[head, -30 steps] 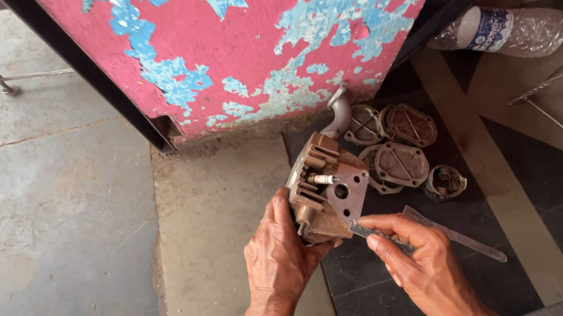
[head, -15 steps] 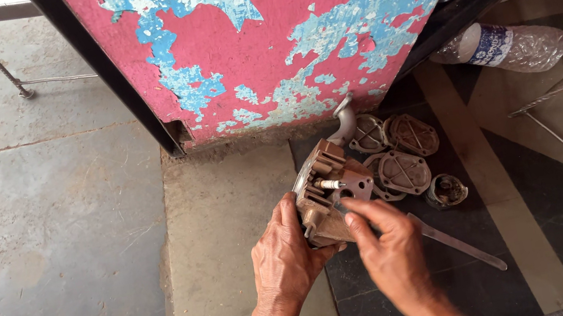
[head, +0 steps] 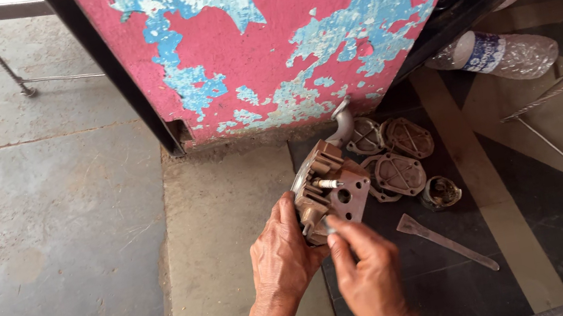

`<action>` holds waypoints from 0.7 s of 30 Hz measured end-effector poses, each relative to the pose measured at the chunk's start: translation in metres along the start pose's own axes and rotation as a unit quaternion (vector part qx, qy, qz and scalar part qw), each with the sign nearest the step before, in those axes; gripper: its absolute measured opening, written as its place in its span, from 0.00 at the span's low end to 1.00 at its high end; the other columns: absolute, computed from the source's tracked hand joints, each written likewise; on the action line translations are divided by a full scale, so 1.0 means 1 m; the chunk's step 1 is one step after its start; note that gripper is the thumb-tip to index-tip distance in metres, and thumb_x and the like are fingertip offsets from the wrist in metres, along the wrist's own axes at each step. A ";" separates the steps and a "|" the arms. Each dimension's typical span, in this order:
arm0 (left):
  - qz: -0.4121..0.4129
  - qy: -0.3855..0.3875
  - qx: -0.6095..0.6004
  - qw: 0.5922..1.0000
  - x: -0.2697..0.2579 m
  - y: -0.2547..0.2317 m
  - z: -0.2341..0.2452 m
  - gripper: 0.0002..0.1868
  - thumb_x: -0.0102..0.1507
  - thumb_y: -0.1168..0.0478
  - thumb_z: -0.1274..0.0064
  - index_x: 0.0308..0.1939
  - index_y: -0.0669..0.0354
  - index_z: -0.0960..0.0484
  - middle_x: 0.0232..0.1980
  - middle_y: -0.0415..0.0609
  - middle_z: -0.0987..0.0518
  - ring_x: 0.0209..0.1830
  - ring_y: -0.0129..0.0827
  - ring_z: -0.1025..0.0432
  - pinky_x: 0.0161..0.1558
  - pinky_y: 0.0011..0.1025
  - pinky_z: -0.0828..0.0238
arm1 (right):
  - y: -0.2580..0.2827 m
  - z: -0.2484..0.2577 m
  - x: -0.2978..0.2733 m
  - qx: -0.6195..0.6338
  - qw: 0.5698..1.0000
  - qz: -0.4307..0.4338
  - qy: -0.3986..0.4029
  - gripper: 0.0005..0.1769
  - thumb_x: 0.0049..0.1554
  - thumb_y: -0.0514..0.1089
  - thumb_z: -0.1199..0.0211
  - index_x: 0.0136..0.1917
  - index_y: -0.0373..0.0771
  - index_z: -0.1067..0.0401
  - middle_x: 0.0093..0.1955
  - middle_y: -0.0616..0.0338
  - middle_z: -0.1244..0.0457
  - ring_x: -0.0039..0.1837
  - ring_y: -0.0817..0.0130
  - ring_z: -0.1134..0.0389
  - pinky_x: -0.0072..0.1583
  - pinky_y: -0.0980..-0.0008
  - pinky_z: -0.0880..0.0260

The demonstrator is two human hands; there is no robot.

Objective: The person scrapes a component of a motorcycle engine using a small blade, removing debris from around the spark plug and internal surfaces.

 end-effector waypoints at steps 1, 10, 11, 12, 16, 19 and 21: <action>-0.003 0.001 -0.002 1.000 0.001 -0.001 -0.002 0.50 0.45 0.54 0.25 0.65 0.60 0.37 0.58 0.53 0.23 0.54 0.50 0.24 0.46 0.46 0.23 | 0.000 0.003 0.001 -0.016 1.000 -0.002 0.006 0.14 0.60 0.36 0.41 0.58 0.32 0.24 0.49 0.50 0.27 0.50 0.64 0.22 0.45 0.71 0.21; -0.023 -0.019 -0.002 1.000 0.000 -0.001 0.000 0.52 0.44 0.53 0.25 0.65 0.62 0.37 0.57 0.55 0.23 0.53 0.52 0.24 0.44 0.46 0.23 | 0.012 0.012 0.008 -0.032 0.999 0.025 -0.001 0.13 0.60 0.35 0.41 0.58 0.32 0.24 0.49 0.51 0.27 0.48 0.64 0.23 0.44 0.71 0.20; -0.022 -0.018 -0.007 1.000 0.001 -0.001 0.001 0.51 0.44 0.52 0.24 0.65 0.62 0.37 0.57 0.55 0.23 0.53 0.52 0.24 0.44 0.47 0.23 | 0.006 0.013 0.013 -0.046 0.999 -0.010 0.012 0.13 0.60 0.35 0.41 0.58 0.33 0.24 0.49 0.52 0.27 0.46 0.65 0.23 0.42 0.71 0.20; -0.018 -0.015 -0.012 1.000 -0.001 0.000 0.000 0.51 0.44 0.51 0.24 0.64 0.61 0.36 0.57 0.55 0.22 0.53 0.52 0.24 0.45 0.47 0.24 | 0.000 0.012 0.014 -0.060 0.997 -0.046 0.028 0.14 0.60 0.36 0.41 0.58 0.35 0.24 0.48 0.53 0.27 0.45 0.65 0.23 0.41 0.71 0.20; -0.019 -0.024 -0.011 0.999 -0.001 -0.001 0.002 0.51 0.44 0.52 0.25 0.65 0.61 0.37 0.57 0.55 0.22 0.52 0.52 0.24 0.44 0.47 0.23 | 0.012 0.013 0.009 -0.042 0.999 0.029 -0.011 0.13 0.60 0.34 0.41 0.58 0.31 0.25 0.49 0.50 0.28 0.46 0.64 0.23 0.43 0.70 0.22; -0.025 -0.022 -0.012 0.999 0.000 -0.001 0.001 0.52 0.43 0.52 0.24 0.65 0.61 0.37 0.57 0.56 0.23 0.52 0.52 0.24 0.44 0.47 0.23 | 0.012 0.013 0.006 -0.036 0.998 0.053 0.002 0.14 0.60 0.34 0.40 0.58 0.31 0.24 0.50 0.50 0.28 0.49 0.64 0.23 0.45 0.70 0.21; -0.019 -0.017 -0.012 1.000 0.000 0.000 0.000 0.51 0.44 0.51 0.24 0.64 0.61 0.36 0.58 0.55 0.23 0.52 0.52 0.24 0.45 0.47 0.23 | 0.010 0.009 0.009 -0.028 0.998 0.062 0.012 0.13 0.61 0.34 0.41 0.59 0.32 0.25 0.52 0.49 0.28 0.51 0.63 0.24 0.48 0.72 0.19</action>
Point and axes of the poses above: each hand's wrist, its own x-axis towards the middle knuckle, its own z-axis out of the back of the hand, y = z × x, the point moved 6 cm from there along x, towards the middle knuckle
